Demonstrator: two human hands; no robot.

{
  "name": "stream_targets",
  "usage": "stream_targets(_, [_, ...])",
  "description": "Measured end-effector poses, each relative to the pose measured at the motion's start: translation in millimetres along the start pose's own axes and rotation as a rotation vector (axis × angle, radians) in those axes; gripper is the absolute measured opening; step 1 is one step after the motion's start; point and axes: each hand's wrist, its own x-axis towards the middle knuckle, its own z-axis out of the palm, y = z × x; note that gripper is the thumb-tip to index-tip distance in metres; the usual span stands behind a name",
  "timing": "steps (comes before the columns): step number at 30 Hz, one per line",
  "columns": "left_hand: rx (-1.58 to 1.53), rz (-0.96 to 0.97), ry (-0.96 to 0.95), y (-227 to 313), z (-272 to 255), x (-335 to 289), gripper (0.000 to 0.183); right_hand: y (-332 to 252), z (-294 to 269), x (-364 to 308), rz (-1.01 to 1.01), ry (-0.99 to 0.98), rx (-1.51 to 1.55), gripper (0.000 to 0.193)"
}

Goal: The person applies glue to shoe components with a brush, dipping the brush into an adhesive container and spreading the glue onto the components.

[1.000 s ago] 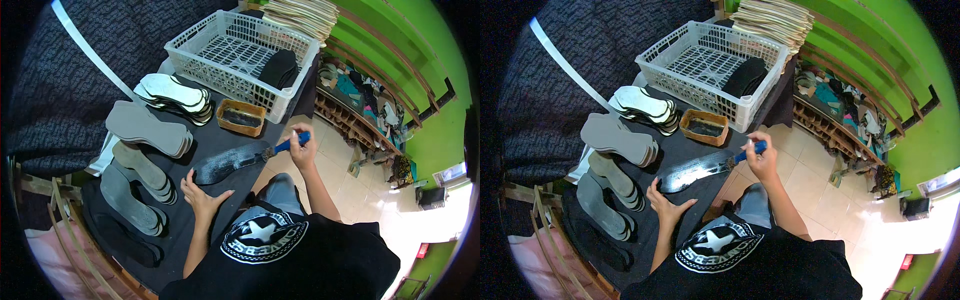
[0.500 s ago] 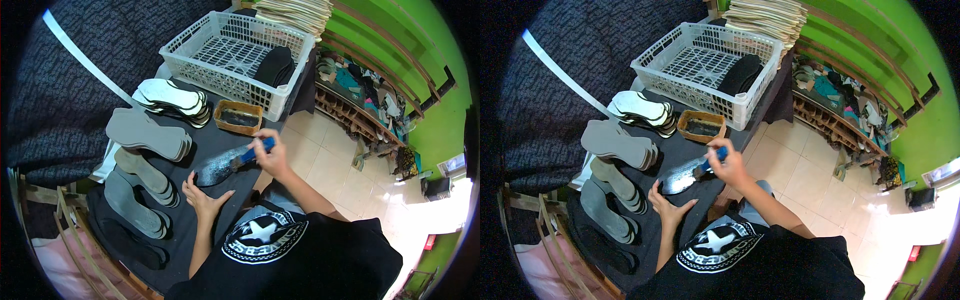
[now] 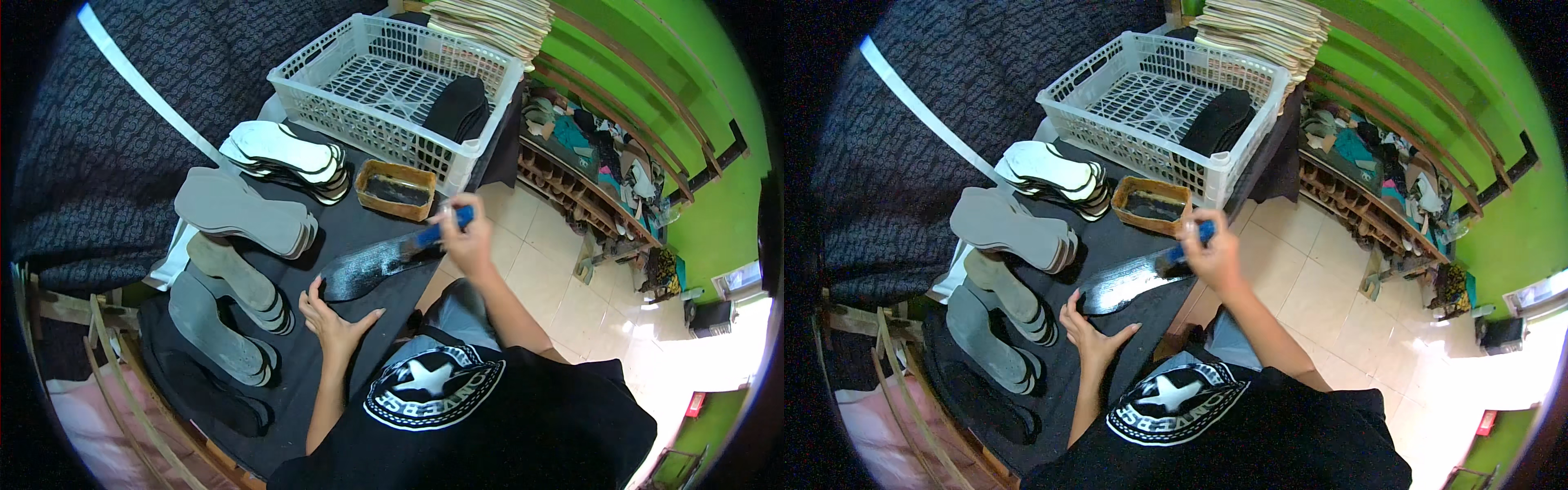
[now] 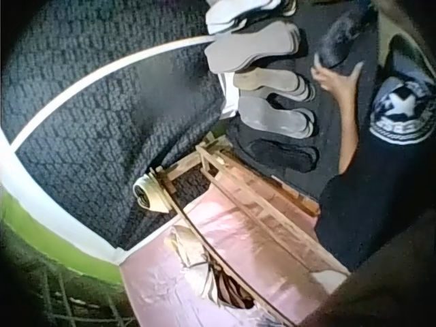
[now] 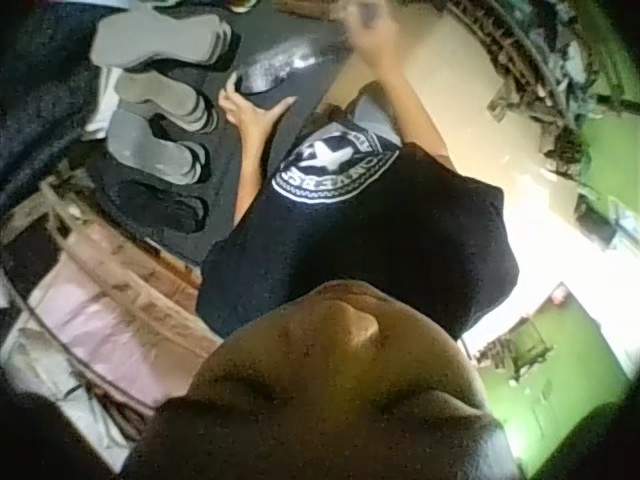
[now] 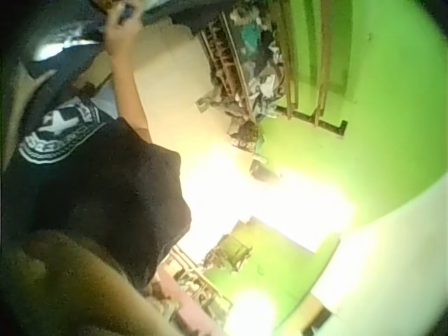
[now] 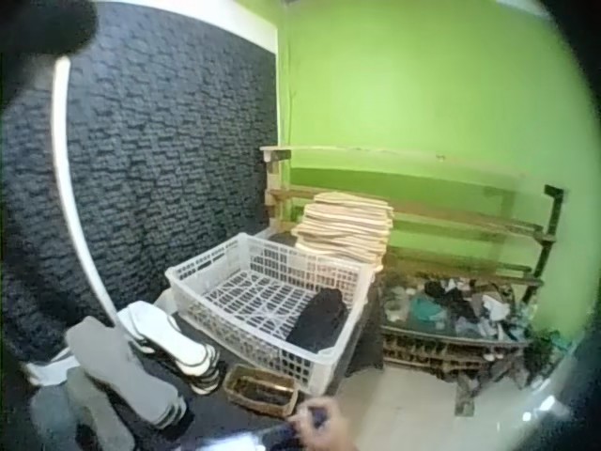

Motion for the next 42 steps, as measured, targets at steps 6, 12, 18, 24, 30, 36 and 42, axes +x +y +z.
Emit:
stream_targets(6, [-0.016,-0.007,-0.003,-0.4,-1.0,0.1,0.104,12.5,4.9,3.6,-0.089,-0.083,-0.026,0.012])
stream_targets(12, [-0.02,-0.01,-0.009,-2.0,-0.4,0.2,0.104,2.8,-53.4,12.6,-0.056,0.08,-0.158,0.012])
stream_targets(18, [-0.03,0.01,-0.007,-0.9,0.5,1.0,0.103,2.6,-7.1,0.4,-0.122,-0.082,-0.086,0.011])
stream_targets(24, [-0.023,-0.013,-0.009,0.3,-3.9,0.5,0.104,10.2,-49.1,10.9,0.023,0.071,-0.046,0.01])
stream_targets(30, [-0.002,-0.016,-0.013,0.6,-2.8,0.7,0.104,-11.7,-13.9,4.4,0.1,0.019,0.042,0.012])
stream_targets(36, [-0.006,-0.017,-0.027,2.0,-2.0,2.3,0.104,-4.5,30.7,-2.5,0.037,-0.075,-0.045,0.015])
stream_targets(42, [-0.007,-0.004,0.004,-0.8,-5.0,-0.6,0.104,-3.9,-27.3,8.2,0.113,0.147,-0.099,0.012])
